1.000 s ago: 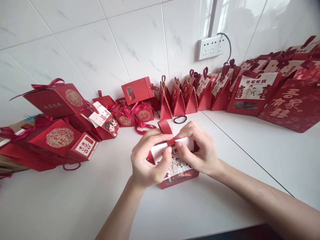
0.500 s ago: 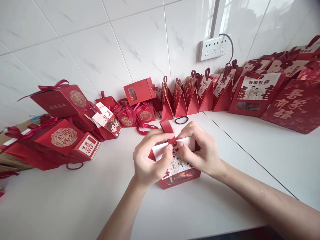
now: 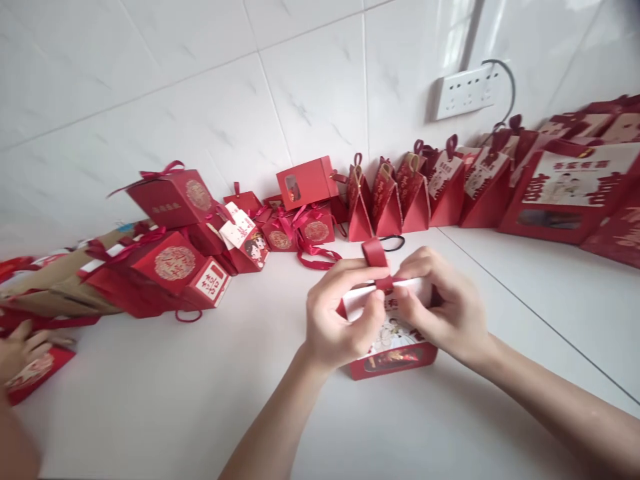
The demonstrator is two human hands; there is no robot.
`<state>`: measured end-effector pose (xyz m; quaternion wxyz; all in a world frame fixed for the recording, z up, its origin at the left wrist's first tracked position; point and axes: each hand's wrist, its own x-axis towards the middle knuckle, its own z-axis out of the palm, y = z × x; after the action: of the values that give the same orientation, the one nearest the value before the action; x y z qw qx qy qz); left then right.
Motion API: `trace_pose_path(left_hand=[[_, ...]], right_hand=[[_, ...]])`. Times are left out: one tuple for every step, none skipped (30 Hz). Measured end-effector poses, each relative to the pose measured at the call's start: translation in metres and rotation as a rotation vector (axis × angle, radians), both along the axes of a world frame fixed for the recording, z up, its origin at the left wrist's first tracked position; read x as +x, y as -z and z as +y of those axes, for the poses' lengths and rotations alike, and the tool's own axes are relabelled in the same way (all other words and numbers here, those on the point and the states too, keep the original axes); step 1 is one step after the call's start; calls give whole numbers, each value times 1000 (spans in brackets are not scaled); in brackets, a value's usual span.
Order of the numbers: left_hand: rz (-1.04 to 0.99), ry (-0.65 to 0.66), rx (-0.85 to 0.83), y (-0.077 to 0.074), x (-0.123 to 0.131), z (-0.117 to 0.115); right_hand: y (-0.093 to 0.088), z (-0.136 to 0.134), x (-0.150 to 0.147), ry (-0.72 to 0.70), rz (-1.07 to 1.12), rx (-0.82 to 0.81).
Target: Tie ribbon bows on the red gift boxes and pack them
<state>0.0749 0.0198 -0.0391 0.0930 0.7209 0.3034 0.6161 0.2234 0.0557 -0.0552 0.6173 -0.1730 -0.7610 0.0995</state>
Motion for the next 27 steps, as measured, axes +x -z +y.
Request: trace_pose_path(left_hand=[[-6,5,5,0,1,0],[-13,7,9,0,1,0],[-22,6,10,1,2,0],[-31,6,10,2,3,0],[-39,7,7,3,3,0],[-47,9,4,3,4,0],[-54,10,0,4,4,0],[-61,12,-2,4,5,0],[-66,13,-4,4,5,0],[-70,13,-5,4,5,0],[-73,14,-7,4,5,0],[-76,15,-10,4,5,0],[-77,17,-18,4,6,0],[-77,19,-27,4,6,0],[-77,18,-34,4,6,0],[-77,15,-39,4,6,0],[-77,11,-40,4,6,0],[-76,7,-37,4,6,0],[-75,3,-31,4,6,0],[-74,1,-24,4,6,0],[-75,0,-16,4,6,0],[-77,1,-9,4,6,0],[-81,2,-1,4,6,0],[-83,6,4,4,6,0],[-83,10,4,3,6,-1],[-79,13,2,3,5,-1],[-73,12,-2,2,5,-1]], right_hand=[[0,0,1,-10,-4,16],[0,1,2,-16,-12,29],[0,1,2,-16,-21,39],[0,1,2,-11,-26,47],[1,1,2,-5,-28,55],[1,1,2,5,-27,57],[2,1,2,14,-24,53],[3,1,1,22,-21,44],[3,0,1,26,-15,38],[4,0,0,29,-11,29],[5,-1,0,32,-9,16],[6,-1,0,33,-8,5],[6,-2,0,33,-8,-4],[7,-2,1,37,-10,-17],[7,-2,1,39,-10,-24],[7,-2,1,41,-11,-27],[8,-2,1,43,-12,-30],[8,-2,2,45,-12,-32],[8,-1,2,44,-11,-33],[7,-1,2,40,-11,-33],[7,-1,1,35,-8,-28],[6,-1,1,30,-2,-19],[6,-1,1,22,3,-4],[5,-1,0,16,4,8],[4,-1,0,17,0,9],[2,-1,0,19,-7,9],[1,-2,-1,23,-15,8]])
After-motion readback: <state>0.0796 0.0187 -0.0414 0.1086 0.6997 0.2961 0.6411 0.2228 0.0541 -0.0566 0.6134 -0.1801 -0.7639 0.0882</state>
